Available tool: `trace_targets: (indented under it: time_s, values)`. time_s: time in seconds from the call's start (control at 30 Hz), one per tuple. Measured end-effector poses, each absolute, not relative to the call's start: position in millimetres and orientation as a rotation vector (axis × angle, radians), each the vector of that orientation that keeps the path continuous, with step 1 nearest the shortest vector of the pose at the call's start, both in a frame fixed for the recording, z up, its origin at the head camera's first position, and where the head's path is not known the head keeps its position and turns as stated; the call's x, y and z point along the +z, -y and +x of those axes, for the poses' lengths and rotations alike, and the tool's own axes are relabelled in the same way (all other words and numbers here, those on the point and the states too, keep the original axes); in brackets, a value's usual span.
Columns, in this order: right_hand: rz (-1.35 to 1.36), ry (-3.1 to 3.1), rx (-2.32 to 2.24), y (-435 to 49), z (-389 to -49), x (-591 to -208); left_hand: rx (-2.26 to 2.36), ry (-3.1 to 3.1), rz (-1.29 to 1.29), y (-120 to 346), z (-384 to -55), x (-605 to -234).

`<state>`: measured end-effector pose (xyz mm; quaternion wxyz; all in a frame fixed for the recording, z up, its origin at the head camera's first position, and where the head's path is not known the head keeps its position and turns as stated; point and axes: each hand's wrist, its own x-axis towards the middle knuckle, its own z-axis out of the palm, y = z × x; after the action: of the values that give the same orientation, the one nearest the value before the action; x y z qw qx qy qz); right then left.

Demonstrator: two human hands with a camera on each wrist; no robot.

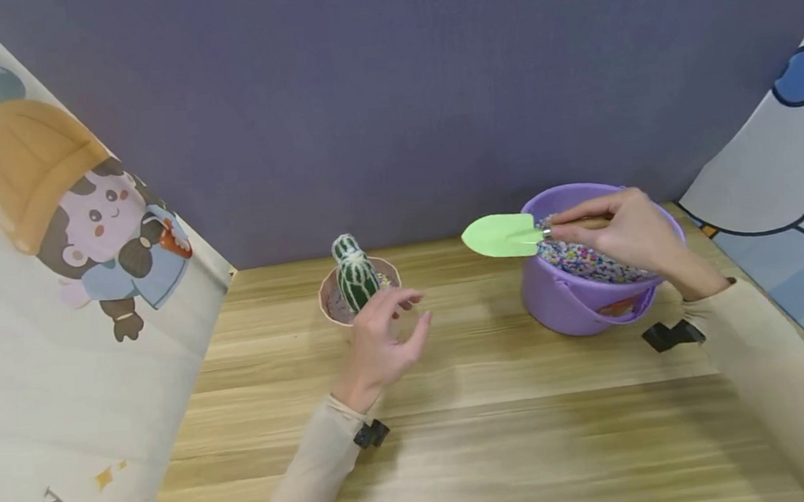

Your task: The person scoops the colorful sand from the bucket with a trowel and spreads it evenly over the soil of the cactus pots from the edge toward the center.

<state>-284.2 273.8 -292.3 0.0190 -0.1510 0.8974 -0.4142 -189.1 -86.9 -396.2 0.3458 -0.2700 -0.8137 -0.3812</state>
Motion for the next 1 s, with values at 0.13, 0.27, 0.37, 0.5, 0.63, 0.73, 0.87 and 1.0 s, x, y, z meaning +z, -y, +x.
trace_targets:
  time_s: [0.13, 0.27, 0.37, 0.5, 0.63, 0.73, 0.87, 1.0]
  values:
    - [-0.388, -2.854, -1.242, -301.4, -285.4, -288.5, -1.002, 2.246, -0.708, 67.5, -198.2, -397.3]
    - [-0.340, -2.884, -1.233, -314.2, -287.2, -293.8, -1.075, 2.394, -0.680, 51.2, -206.8, -398.6]
    - [-0.295, -2.906, -1.202, -322.8, -287.1, -298.2, -1.128, 2.474, -0.678, 37.3, -213.6, -396.1]
    - [-0.249, -2.976, -1.100, -338.9, -288.7, -299.7, -1.127, 2.550, -0.691, 20.0, -223.3, -386.3]
    - [-0.288, -3.048, -0.951, -353.0, -291.8, -297.3, -1.141, 2.583, -0.690, 3.7, -234.2, -376.9]
    - [-0.347, -3.077, -0.803, -358.5, -291.5, -294.3, -1.155, 2.615, -0.694, -6.4, -241.0, -374.8]
    - [-0.422, -3.109, -0.584, -365.8, -289.7, -286.5, -1.139, 2.647, -0.724, -16.9, -248.9, -374.0]
    - [-0.446, -3.144, -0.389, -376.3, -288.4, -273.5, -1.134, 2.676, -0.757, -23.9, -254.1, -373.2]
